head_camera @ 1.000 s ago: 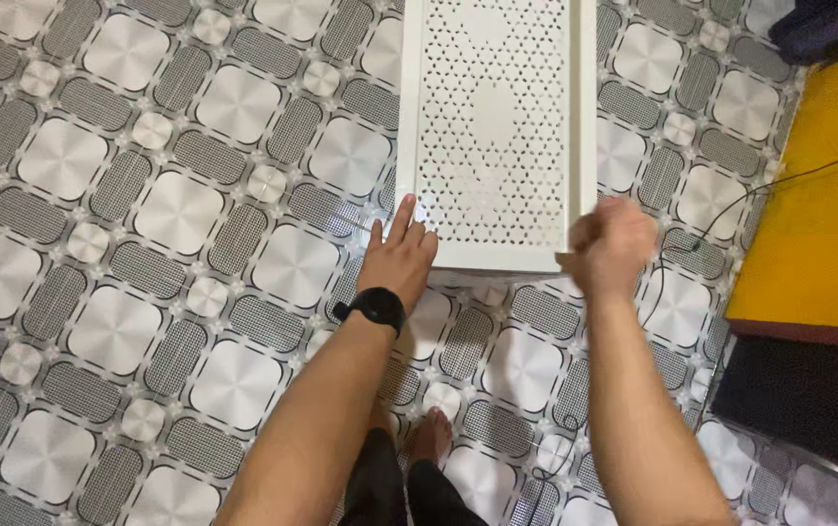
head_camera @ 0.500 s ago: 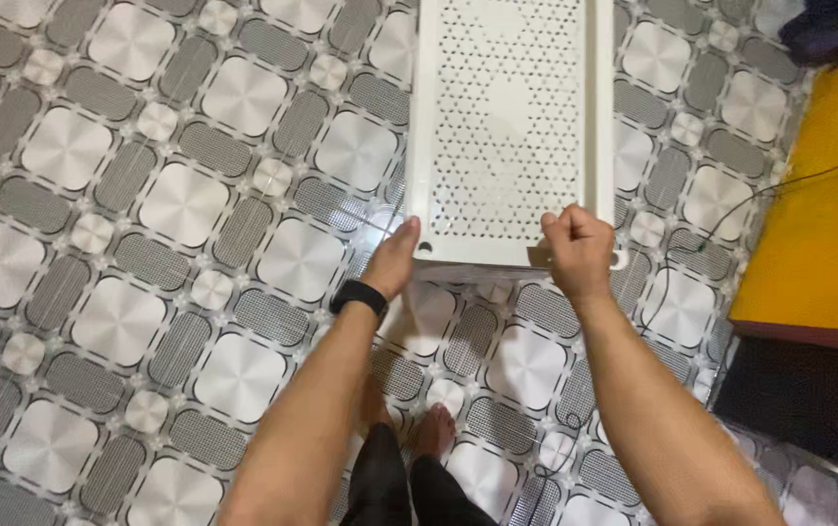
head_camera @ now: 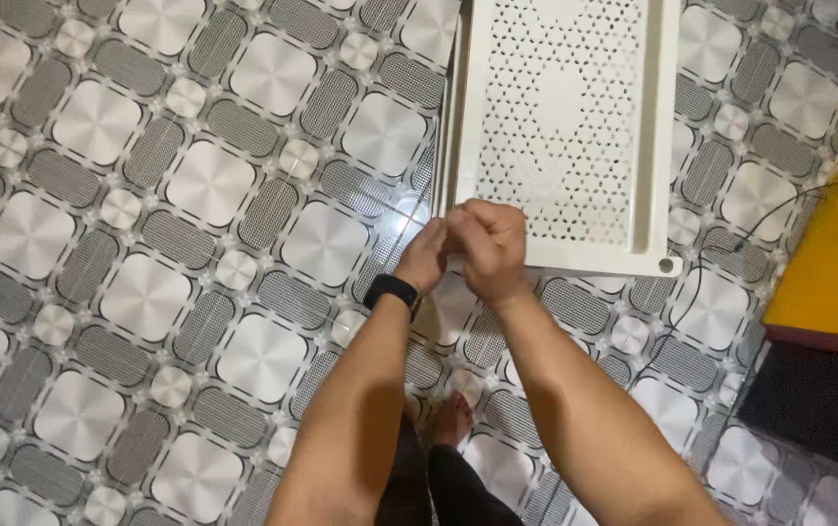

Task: The person assembles a white perforated plastic basket by hand, repeatedly pressing the edges to secure the frame. The person lifts the basket to show its stacked structure, then places it against a yellow wall.

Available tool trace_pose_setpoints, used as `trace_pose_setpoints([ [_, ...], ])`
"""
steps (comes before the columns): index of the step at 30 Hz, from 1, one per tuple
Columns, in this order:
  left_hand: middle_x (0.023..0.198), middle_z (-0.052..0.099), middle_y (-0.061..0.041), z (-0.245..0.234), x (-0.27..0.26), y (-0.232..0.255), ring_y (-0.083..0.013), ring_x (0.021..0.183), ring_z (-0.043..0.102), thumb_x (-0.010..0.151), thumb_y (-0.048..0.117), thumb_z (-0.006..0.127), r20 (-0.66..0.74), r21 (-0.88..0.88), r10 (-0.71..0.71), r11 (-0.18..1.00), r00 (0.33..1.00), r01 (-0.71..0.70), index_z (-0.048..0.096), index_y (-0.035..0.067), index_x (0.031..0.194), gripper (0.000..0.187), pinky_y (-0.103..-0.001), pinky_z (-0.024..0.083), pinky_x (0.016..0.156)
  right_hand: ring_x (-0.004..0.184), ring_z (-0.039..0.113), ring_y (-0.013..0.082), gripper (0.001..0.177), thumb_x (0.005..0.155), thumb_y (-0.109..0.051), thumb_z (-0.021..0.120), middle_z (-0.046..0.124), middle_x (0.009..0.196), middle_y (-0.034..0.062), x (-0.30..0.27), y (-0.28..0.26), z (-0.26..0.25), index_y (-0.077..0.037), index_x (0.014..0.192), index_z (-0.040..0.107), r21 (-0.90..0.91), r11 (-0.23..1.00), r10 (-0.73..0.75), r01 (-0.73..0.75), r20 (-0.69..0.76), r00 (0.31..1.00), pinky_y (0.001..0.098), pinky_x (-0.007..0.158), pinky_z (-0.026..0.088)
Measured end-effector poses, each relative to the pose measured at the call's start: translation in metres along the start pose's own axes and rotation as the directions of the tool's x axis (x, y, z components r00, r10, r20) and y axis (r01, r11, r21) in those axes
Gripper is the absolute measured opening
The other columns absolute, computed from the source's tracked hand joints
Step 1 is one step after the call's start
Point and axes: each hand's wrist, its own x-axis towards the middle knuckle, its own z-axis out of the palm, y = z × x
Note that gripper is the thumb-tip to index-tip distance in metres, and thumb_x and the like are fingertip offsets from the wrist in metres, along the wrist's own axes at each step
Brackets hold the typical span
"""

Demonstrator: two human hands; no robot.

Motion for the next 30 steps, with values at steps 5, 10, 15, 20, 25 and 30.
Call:
trace_pose_setpoints([
  [5, 0.115, 0.069, -0.017, 0.000, -0.002, 0.029, -0.0293, 0.110, 0.064, 0.101, 0.052, 0.041, 0.046, -0.133, -0.209, 0.968, 0.977, 0.213, 0.062, 0.002, 0.123, 0.059, -0.038, 0.048, 0.100, 0.060, 0.052, 0.0076, 0.023, 0.097, -0.010, 0.055, 0.061, 0.066, 0.0016, -0.010, -0.016, -0.015, 0.003, 0.080, 0.065, -0.196, 0.979, -0.068, 0.051, -0.081, 0.994, 0.0253, 0.055, 0.042],
  [10, 0.143, 0.052, -0.023, -0.009, -0.010, 0.077, -0.0355, 0.135, 0.046, 0.098, 0.068, 0.048, -0.039, 0.000, -0.289, 0.957, 0.957, 0.289, 0.048, -0.002, 0.142, 0.083, -0.041, 0.033, 0.112, 0.051, 0.045, 0.0098, 0.035, 0.098, -0.013, 0.054, 0.051, 0.056, 0.0015, -0.023, -0.027, -0.044, -0.001, 0.065, 0.052, -0.230, 0.971, 0.008, -0.057, -0.209, 0.978, 0.0286, 0.048, 0.038],
  [15, 0.147, 0.054, -0.023, -0.009, -0.008, 0.071, -0.0351, 0.140, 0.047, 0.093, 0.068, 0.039, 0.014, 0.021, -0.370, 0.929, 0.929, 0.370, 0.053, -0.001, 0.143, 0.086, -0.038, 0.032, 0.117, 0.049, 0.039, 0.0073, 0.038, 0.102, -0.011, 0.053, 0.046, 0.054, -0.0009, -0.015, -0.045, -0.093, -0.007, 0.066, 0.044, 0.009, 0.995, -0.091, 0.096, -0.246, 0.965, 0.0272, 0.050, 0.034],
  [20, 0.148, 0.053, -0.024, -0.006, -0.001, 0.046, -0.0369, 0.142, 0.045, 0.099, 0.065, 0.039, -0.014, 0.075, -0.278, 0.958, 0.961, 0.278, 0.052, -0.004, 0.142, 0.083, -0.039, 0.030, 0.118, 0.056, 0.039, 0.0118, 0.038, 0.100, -0.010, 0.055, 0.046, 0.061, 0.0057, -0.017, -0.055, -0.116, -0.004, 0.065, 0.043, -0.204, 0.976, -0.120, 0.081, -0.188, 0.975, 0.0276, 0.052, 0.033],
  [25, 0.146, 0.054, -0.023, -0.014, -0.006, 0.050, -0.0357, 0.140, 0.047, 0.101, 0.061, 0.044, -0.057, 0.092, -0.238, 0.966, 0.970, 0.242, 0.052, -0.006, 0.141, 0.078, -0.040, 0.031, 0.117, 0.054, 0.049, 0.0129, 0.034, 0.100, -0.017, 0.050, 0.055, 0.064, 0.0043, -0.033, -0.040, -0.158, -0.005, 0.069, 0.054, -0.453, 0.890, -0.211, 0.041, -0.331, 0.920, 0.0290, 0.050, 0.040],
  [30, 0.141, 0.052, -0.028, -0.028, -0.008, 0.088, -0.0418, 0.133, 0.047, 0.103, 0.039, 0.054, -0.127, 0.307, 0.046, 0.952, 0.991, -0.005, 0.046, -0.010, 0.144, 0.064, -0.047, 0.034, 0.114, 0.077, 0.053, 0.0145, 0.027, 0.107, -0.027, 0.050, 0.056, 0.088, 0.0071, -0.076, 0.020, -0.264, -0.006, 0.093, 0.060, -0.350, 0.937, -0.285, 0.002, -0.761, 0.582, 0.0313, 0.070, 0.044],
])
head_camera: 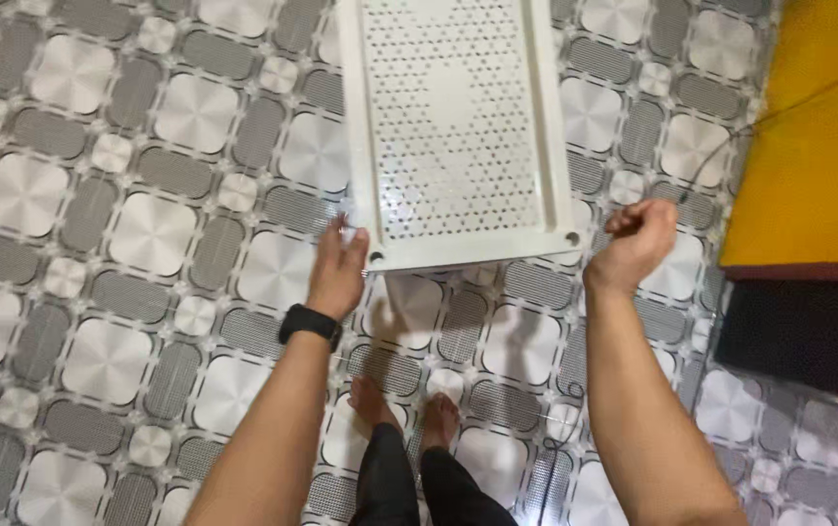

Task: The person assembles a white perforated plastic basket by hand, repeatedly pressing the edges to secure the frame. The person lifts the basket to show its stacked structure, then places it against a yellow wall.

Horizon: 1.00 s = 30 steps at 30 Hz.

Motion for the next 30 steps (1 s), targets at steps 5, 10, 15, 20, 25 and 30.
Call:
trace_pose_setpoints([
  [5, 0.143, 0.053, -0.024, 0.032, -0.006, 0.077, -0.0398, 0.136, 0.048, 0.080, 0.018, 0.072, -0.200, 0.388, 0.303, 0.898, 0.932, -0.208, 0.049, -0.006, 0.142, 0.070, -0.048, 0.035, 0.119, 0.102, 0.058, 0.0157, 0.038, 0.106, -0.033, 0.046, 0.068, 0.110, 0.0039, -0.028, 0.136, -0.024, -0.005, 0.113, 0.070, -0.062, 0.859, 0.511, -0.509, 0.186, 0.839, 0.0352, 0.092, 0.047],
  [10, 0.139, 0.049, -0.024, 0.111, -0.015, 0.161, -0.0391, 0.128, 0.045, 0.068, 0.038, 0.084, 0.437, 0.284, 0.458, 0.746, 0.774, -0.602, 0.049, -0.005, 0.141, 0.092, -0.056, 0.038, 0.104, 0.125, 0.059, 0.0305, 0.052, 0.104, -0.041, 0.038, 0.063, 0.132, 0.0139, -0.059, 0.175, -0.002, -0.007, 0.140, 0.053, 0.460, 0.490, 0.572, -0.740, 0.471, 0.672, 0.0476, 0.112, 0.045],
  [15, 0.149, 0.047, -0.015, 0.135, -0.011, 0.177, -0.0366, 0.141, 0.039, 0.075, 0.038, 0.076, 0.544, 0.437, 0.452, 0.567, 0.707, -0.698, 0.063, 0.010, 0.130, 0.063, -0.058, 0.029, 0.117, 0.146, 0.036, 0.0342, 0.081, 0.093, -0.066, 0.019, 0.036, 0.161, 0.0128, -0.099, 0.141, 0.005, -0.018, 0.158, 0.028, 0.603, 0.056, 0.683, -0.795, 0.558, 0.471, 0.0476, 0.120, 0.027],
  [20, 0.153, 0.043, -0.013, 0.137, -0.019, 0.160, -0.0394, 0.144, 0.034, 0.082, 0.039, 0.070, 0.594, 0.456, 0.388, 0.560, 0.705, -0.692, 0.069, 0.014, 0.117, 0.043, -0.062, 0.021, 0.119, 0.156, 0.024, 0.0332, 0.073, 0.099, -0.057, 0.024, 0.024, 0.169, 0.0122, -0.133, 0.136, 0.011, -0.020, 0.163, 0.023, 0.595, 0.231, 0.493, -0.770, 0.610, 0.620, 0.0483, 0.127, 0.022],
  [25, 0.149, 0.048, -0.014, 0.142, -0.016, 0.160, -0.0382, 0.141, 0.040, 0.084, 0.037, 0.072, 0.519, 0.455, 0.501, 0.524, 0.693, -0.720, 0.066, 0.012, 0.124, 0.048, -0.060, 0.027, 0.118, 0.153, 0.030, 0.0341, 0.070, 0.101, -0.053, 0.025, 0.031, 0.166, 0.0137, -0.118, 0.157, 0.010, -0.017, 0.162, 0.027, 0.596, 0.230, 0.520, -0.769, 0.593, 0.615, 0.0480, 0.125, 0.026],
  [30, 0.145, 0.052, -0.015, 0.130, -0.011, 0.152, -0.0382, 0.139, 0.045, 0.076, 0.034, 0.080, 0.390, 0.135, 0.624, 0.688, 0.676, -0.713, 0.064, 0.012, 0.131, 0.061, -0.054, 0.033, 0.120, 0.138, 0.046, 0.0264, 0.063, 0.102, -0.054, 0.028, 0.051, 0.144, 0.0097, -0.101, 0.144, -0.001, -0.020, 0.153, 0.039, 0.618, 0.082, 0.643, -0.782, 0.566, 0.515, 0.0444, 0.116, 0.036],
])
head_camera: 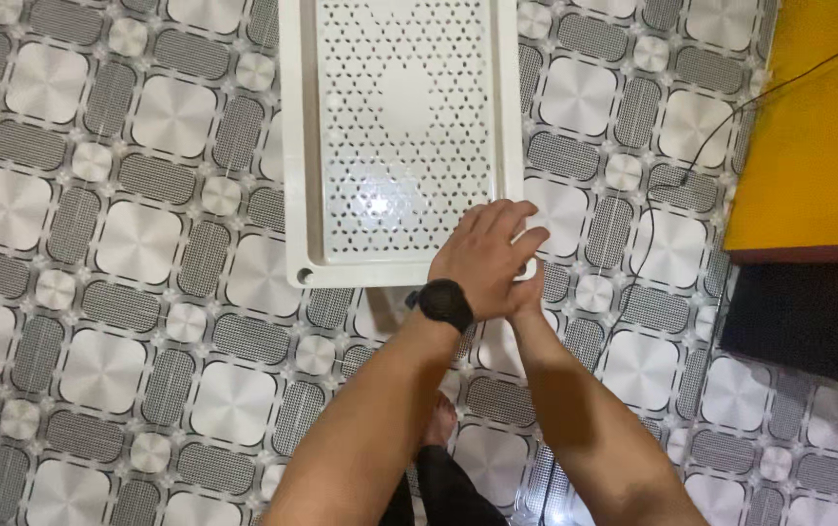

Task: The person assembles a white perforated plastic basket by hand, repeatedly pressing the edges to secure the frame. The person lifts the basket to show its stacked structure, then places it against a yellow wall.

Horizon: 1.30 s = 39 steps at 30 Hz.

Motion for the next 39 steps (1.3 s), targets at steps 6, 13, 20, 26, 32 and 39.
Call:
trace_pose_setpoints([
  [6, 0.127, 0.058, -0.014, -0.049, -0.078, -0.045, -0.0453, 0.143, 0.041, 0.076, 0.052, 0.088, -0.229, 0.055, -0.378, 0.915, 0.897, 0.400, 0.064, 0.005, 0.121, 0.069, -0.063, 0.021, 0.125, 0.122, 0.054, 0.0181, 0.068, 0.111, -0.060, 0.041, 0.063, 0.126, 0.0090, -0.060, -0.015, 0.046, 0.002, 0.133, 0.055, -0.697, 0.411, -0.350, 0.588, 0.475, 0.808, 0.0352, 0.114, 0.039],
  [13, 0.135, 0.064, -0.018, -0.047, -0.179, -0.144, -0.0288, 0.129, 0.056, 0.099, 0.043, 0.053, -0.005, -0.695, -0.808, 0.426, 0.589, 0.579, 0.051, -0.004, 0.142, 0.064, -0.037, 0.039, 0.111, 0.120, 0.054, 0.0140, 0.074, 0.097, -0.065, 0.055, 0.061, 0.128, 0.0038, -0.049, -0.007, 0.053, 0.000, 0.133, 0.057, -0.692, 0.457, -0.266, 0.558, 0.493, 0.829, 0.0312, 0.106, 0.040],
  [20, 0.118, 0.064, -0.011, -0.056, -0.129, -0.139, -0.0209, 0.111, 0.058, 0.106, 0.044, 0.052, -0.240, -0.912, -0.810, 0.377, 0.536, 0.161, 0.060, -0.006, 0.123, 0.053, -0.033, 0.047, 0.100, 0.116, 0.053, 0.0199, 0.058, 0.101, -0.053, 0.053, 0.059, 0.125, 0.0065, -0.044, -0.042, 0.157, -0.004, 0.131, 0.055, -0.608, 0.700, -0.333, 0.375, 0.186, 0.924, 0.0383, 0.104, 0.038],
  [26, 0.072, 0.054, -0.004, -0.179, -0.065, -0.087, -0.0169, 0.070, 0.048, 0.112, 0.044, 0.050, -0.405, -0.618, -0.726, 0.665, 0.555, 0.419, 0.058, -0.001, 0.083, 0.054, -0.033, 0.043, 0.067, 0.130, 0.059, 0.0238, 0.057, 0.102, -0.050, 0.046, 0.065, 0.137, 0.0094, -0.099, -0.075, 0.330, -0.007, 0.137, 0.057, -0.555, 0.756, -0.211, 0.346, 0.293, 0.932, 0.0418, 0.116, 0.040],
  [32, 0.073, 0.055, 0.006, -0.331, -0.048, 0.004, -0.0040, 0.066, 0.043, 0.106, 0.037, 0.062, -0.387, -0.620, -0.605, 0.729, 0.695, 0.289, 0.060, 0.007, 0.086, 0.035, -0.026, 0.036, 0.057, 0.126, 0.063, 0.0301, 0.045, 0.104, -0.036, 0.048, 0.067, 0.133, 0.0136, -0.178, -0.113, 0.455, -0.003, 0.132, 0.058, -0.587, 0.776, 0.059, 0.231, 0.432, 0.900, 0.0476, 0.116, 0.044],
  [39, 0.088, 0.068, 0.004, -0.448, -0.096, 0.120, -0.0049, 0.075, 0.057, 0.106, 0.036, 0.059, -0.394, -0.812, -0.540, 0.583, 0.744, -0.006, 0.067, 0.009, 0.098, 0.030, -0.022, 0.047, 0.067, 0.105, 0.070, 0.0237, 0.039, 0.109, -0.025, 0.054, 0.072, 0.117, 0.0167, -0.284, -0.136, 0.541, 0.007, 0.130, 0.060, -0.731, 0.517, 0.222, 0.445, 0.617, 0.755, 0.0386, 0.095, 0.055],
])
